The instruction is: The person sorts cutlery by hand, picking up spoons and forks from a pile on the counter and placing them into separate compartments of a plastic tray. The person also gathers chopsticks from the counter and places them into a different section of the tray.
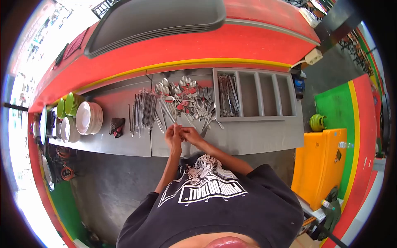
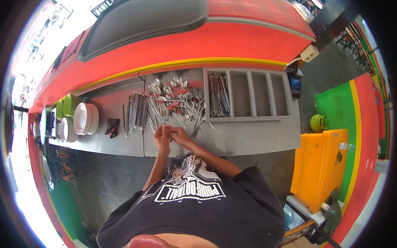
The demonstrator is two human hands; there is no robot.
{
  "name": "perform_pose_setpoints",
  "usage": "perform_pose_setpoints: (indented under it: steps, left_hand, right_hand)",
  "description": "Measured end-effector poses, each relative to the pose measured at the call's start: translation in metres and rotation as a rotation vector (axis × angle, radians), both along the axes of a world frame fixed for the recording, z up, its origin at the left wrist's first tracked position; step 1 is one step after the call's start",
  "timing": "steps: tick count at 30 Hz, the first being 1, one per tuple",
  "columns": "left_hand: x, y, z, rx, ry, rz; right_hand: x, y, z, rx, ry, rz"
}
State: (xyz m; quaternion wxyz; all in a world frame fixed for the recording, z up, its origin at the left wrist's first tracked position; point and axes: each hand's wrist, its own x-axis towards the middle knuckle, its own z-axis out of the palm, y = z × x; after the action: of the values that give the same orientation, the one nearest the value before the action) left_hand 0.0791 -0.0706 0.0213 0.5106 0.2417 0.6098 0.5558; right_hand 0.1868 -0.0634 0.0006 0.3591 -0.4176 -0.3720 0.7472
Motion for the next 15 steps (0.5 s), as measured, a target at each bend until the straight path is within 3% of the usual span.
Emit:
perform_pose_setpoints:
  steps: [7,11,15]
  left_hand:
    - [0.1,0.035,0.006,-0.017,0.048,-0.374]
    - [0.149,0.054,0.005,0.054,0.047,-0.617]
    - [0.184,0.061,-0.007,0.014,0.023,-0.698]
  right_hand:
    - [0.107,0.004,-0.003,0.047,-0.015,-0.31]
    - [0.167,0.005,0.011,0.009,-0.149,-0.405]
    - [0.199,-0.001,0.011,0.007,-0.162,-0.499]
